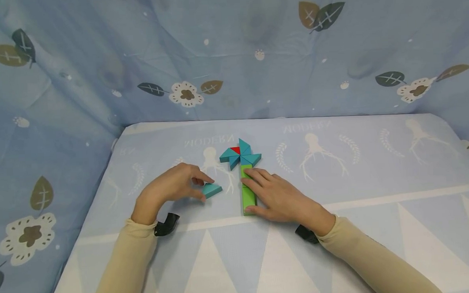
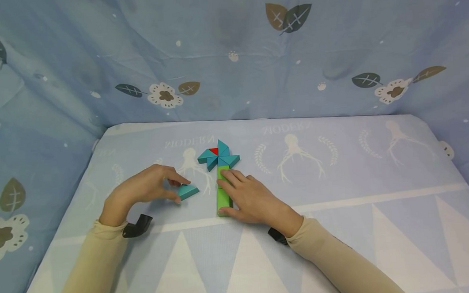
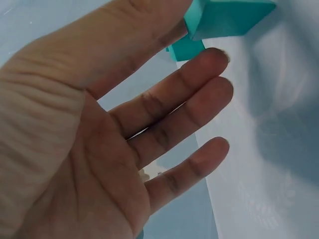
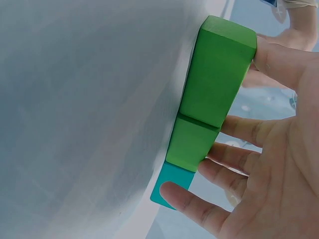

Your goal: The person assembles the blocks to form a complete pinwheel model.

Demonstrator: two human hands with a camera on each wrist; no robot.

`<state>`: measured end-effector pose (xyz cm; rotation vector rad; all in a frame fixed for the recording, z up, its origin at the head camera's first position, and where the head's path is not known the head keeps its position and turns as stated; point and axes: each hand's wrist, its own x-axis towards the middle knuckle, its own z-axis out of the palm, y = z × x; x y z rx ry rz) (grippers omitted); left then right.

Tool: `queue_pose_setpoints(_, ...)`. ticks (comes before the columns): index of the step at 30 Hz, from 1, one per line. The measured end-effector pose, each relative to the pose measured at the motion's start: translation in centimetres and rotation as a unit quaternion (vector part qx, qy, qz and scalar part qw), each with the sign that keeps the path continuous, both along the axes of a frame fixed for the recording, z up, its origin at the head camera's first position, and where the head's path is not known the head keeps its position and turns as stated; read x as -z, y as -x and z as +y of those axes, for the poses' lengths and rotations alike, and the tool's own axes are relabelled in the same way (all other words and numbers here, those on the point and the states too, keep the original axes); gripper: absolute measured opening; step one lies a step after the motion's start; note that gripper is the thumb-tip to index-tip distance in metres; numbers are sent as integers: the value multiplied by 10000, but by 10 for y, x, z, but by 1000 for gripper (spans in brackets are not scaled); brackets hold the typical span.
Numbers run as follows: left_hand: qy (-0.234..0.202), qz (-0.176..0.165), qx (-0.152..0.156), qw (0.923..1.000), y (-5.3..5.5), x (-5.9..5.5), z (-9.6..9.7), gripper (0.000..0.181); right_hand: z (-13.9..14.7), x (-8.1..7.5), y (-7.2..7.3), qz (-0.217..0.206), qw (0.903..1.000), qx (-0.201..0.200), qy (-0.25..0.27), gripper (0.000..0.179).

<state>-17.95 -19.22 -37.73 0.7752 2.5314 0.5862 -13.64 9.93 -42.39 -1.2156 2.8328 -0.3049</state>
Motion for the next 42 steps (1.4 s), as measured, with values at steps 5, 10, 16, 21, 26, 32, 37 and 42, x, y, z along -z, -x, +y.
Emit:
queue_pose_setpoints(5, -21, 38, 14, 10000, 0, -3, -5, 53, -1, 0, 0, -16, 10000, -7, -2, 72)
queue_pose_setpoints(10, 80, -3, -15, 10000, 0, -6, -4, 59, 0, 0, 0, 1, 10000, -9, 18, 72)
queue_pose_setpoints(16, 388, -264, 41, 9989, -1, -4, 2, 61, 1, 1, 0, 8, 10000, 0, 22, 72)
queue_pose_setpoints(21, 434, -226, -27, 9988, -1, 1, 4, 54, 1, 1, 0, 2, 10000, -21, 43, 72)
queue_pose_setpoints(26, 411, -79, -20, 9991, 0, 4, 7, 47, 1, 1, 0, 26, 10000, -29, 47, 72)
queue_pose_setpoints(32, 468, 175, -154, 9986, 0, 8, 16, 42, 1, 1, 0, 37, 10000, 11, 30, 72)
queue_pose_setpoints(37, 539, 277, -303, 9977, -1, 7, 16, 48, 1, 1, 0, 29, 10000, 5, 21, 72)
queue_pose_setpoints(42, 307, 856, -95, 9958, -1, 1, 11, 48, 1, 0, 0, 12, 10000, -7, 11, 72)
